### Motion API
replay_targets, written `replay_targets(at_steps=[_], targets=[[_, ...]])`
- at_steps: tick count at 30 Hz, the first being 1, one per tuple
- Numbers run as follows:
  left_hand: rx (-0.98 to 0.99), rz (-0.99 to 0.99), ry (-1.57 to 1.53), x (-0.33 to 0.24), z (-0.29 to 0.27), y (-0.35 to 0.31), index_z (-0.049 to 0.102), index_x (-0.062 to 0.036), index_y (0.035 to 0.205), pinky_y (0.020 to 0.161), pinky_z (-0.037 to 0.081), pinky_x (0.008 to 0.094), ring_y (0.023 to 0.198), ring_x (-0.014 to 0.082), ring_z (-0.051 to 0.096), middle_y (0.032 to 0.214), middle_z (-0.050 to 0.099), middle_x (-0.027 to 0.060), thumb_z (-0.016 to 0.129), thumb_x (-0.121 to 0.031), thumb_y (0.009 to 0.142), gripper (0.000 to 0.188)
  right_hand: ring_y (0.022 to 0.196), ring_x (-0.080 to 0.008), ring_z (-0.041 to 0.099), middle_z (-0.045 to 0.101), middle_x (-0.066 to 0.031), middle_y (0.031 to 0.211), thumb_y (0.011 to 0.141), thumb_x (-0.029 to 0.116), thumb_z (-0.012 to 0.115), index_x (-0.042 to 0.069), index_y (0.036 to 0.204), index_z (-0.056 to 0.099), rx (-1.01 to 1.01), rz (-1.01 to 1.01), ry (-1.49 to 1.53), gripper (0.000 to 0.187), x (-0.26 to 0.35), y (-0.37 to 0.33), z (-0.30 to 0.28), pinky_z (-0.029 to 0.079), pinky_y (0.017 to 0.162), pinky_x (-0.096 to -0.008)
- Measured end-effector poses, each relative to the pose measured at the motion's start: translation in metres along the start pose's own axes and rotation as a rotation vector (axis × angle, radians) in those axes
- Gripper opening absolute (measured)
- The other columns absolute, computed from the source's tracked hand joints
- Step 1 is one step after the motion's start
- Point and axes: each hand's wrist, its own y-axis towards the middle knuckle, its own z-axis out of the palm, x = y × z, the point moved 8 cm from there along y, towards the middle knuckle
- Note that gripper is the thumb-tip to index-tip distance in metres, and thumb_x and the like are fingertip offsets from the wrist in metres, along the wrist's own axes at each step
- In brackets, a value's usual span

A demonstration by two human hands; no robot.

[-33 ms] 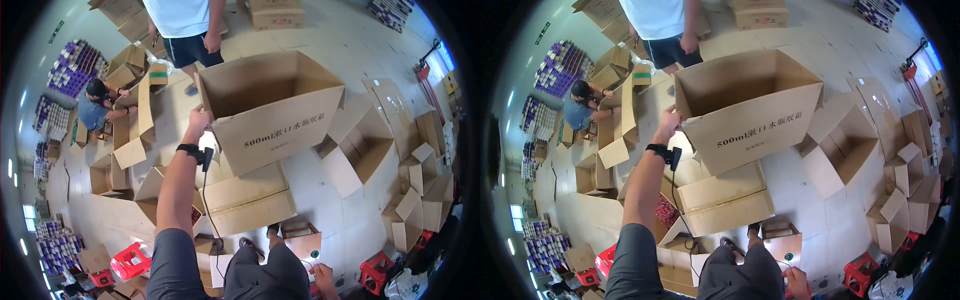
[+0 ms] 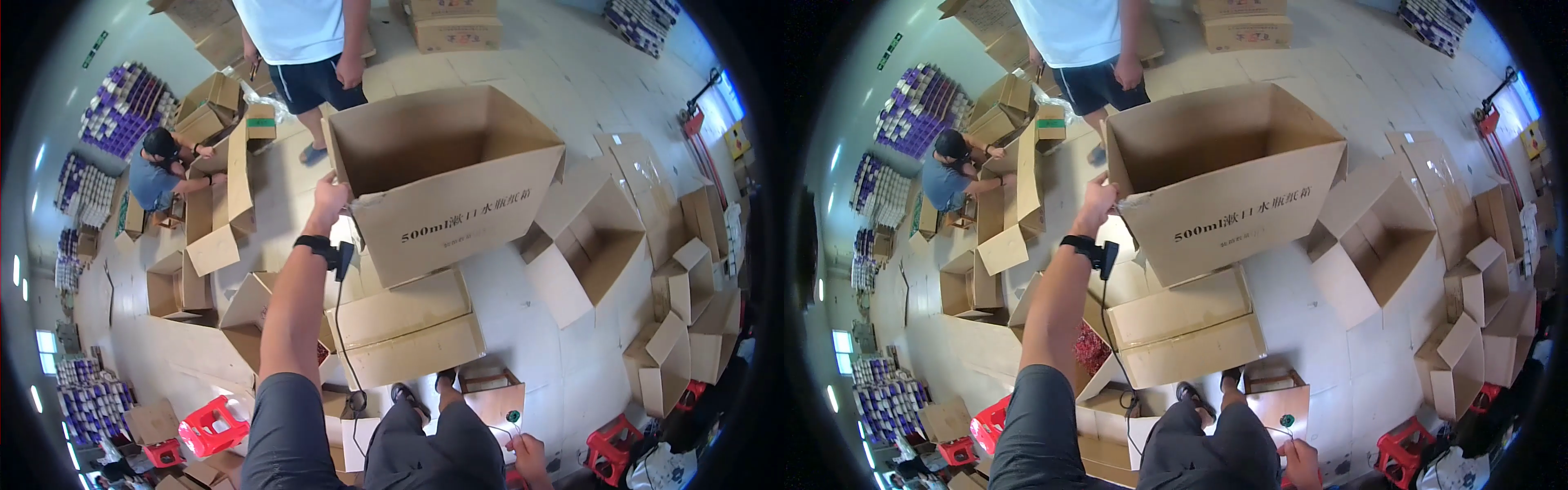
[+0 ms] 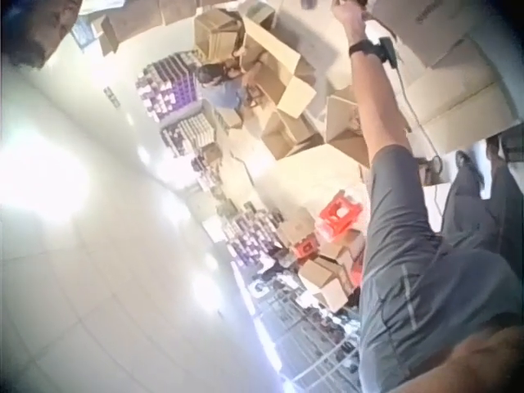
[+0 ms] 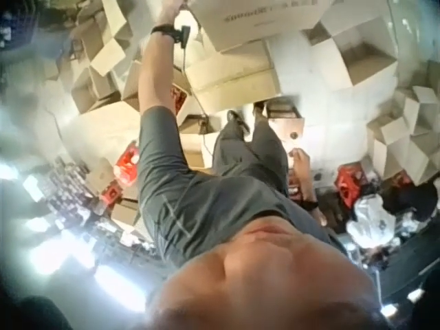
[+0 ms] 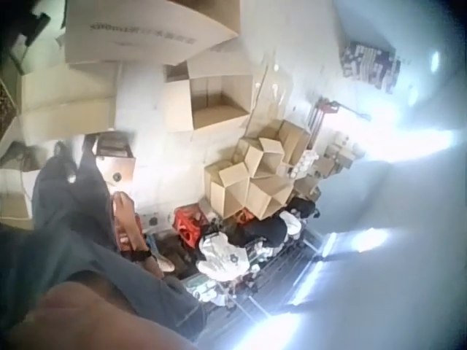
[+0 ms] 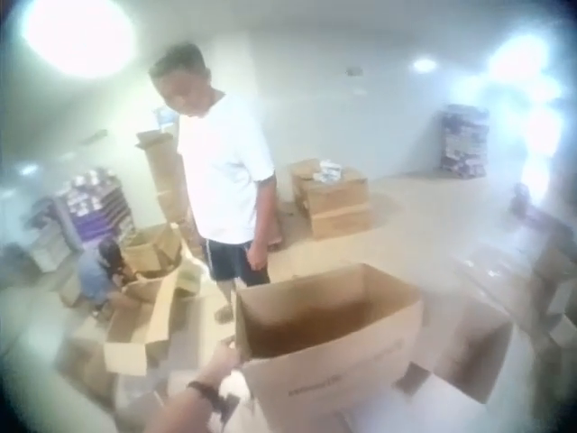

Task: Sort small plastic components from a bulk container into separate boxes.

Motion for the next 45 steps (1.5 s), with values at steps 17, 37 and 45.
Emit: replay_targets(at_steps=[17, 37, 45], targets=[[-0.246, 0.054, 0.38, 0.266, 0.018, 0.014, 0.06, -0.0134, 0.128, 0.088, 0.053, 0.0488, 0.103, 0.043, 0.066, 0.104, 0.071, 0.0236, 0.06, -0.007, 0.078, 0.05, 0.077, -0.0304, 0.064, 0.069, -0.0174, 0.087, 0.097, 0.036, 0.061, 0.002, 0.088, 0.067, 0.11, -0.199, -0.591, 0.036, 0.05, 0.065, 0.115, 0.052, 0.075, -0.0421], [0.463, 0.638, 0.474, 0.206, -0.028, -0.587, 0.073, -0.009, 0.092, 0.096, 0.045, 0.0465, 0.093, 0.0314, 0.064, 0.086, 0.068, 0.011, 0.067, -0.02, 0.074, 0.021, 0.085, -0.0365, 0.067, 0.068, -0.0172, 0.086, 0.096, 0.026, 0.06, 0.006, 0.099, 0.069, 0.724, -0.564, -0.601, 0.022, 0.096, -0.061, 0.223, 0.052, 0.076, -0.0421], [-0.188, 0.076, 0.274, 0.377, -0.157, -0.696, 0.073, -0.0059, 0.09, 0.076, 0.048, 0.0427, 0.083, 0.0333, 0.065, 0.087, 0.072, 0.012, 0.07, -0.007, 0.085, 0.006, 0.082, -0.0217, 0.068, 0.068, -0.0062, 0.084, 0.098, 0.028, 0.061, 0.006, 0.12, 0.064, 0.643, -0.181, -0.805, 0.032, -0.146, -0.006, 0.235, 0.055, 0.079, -0.0349]])
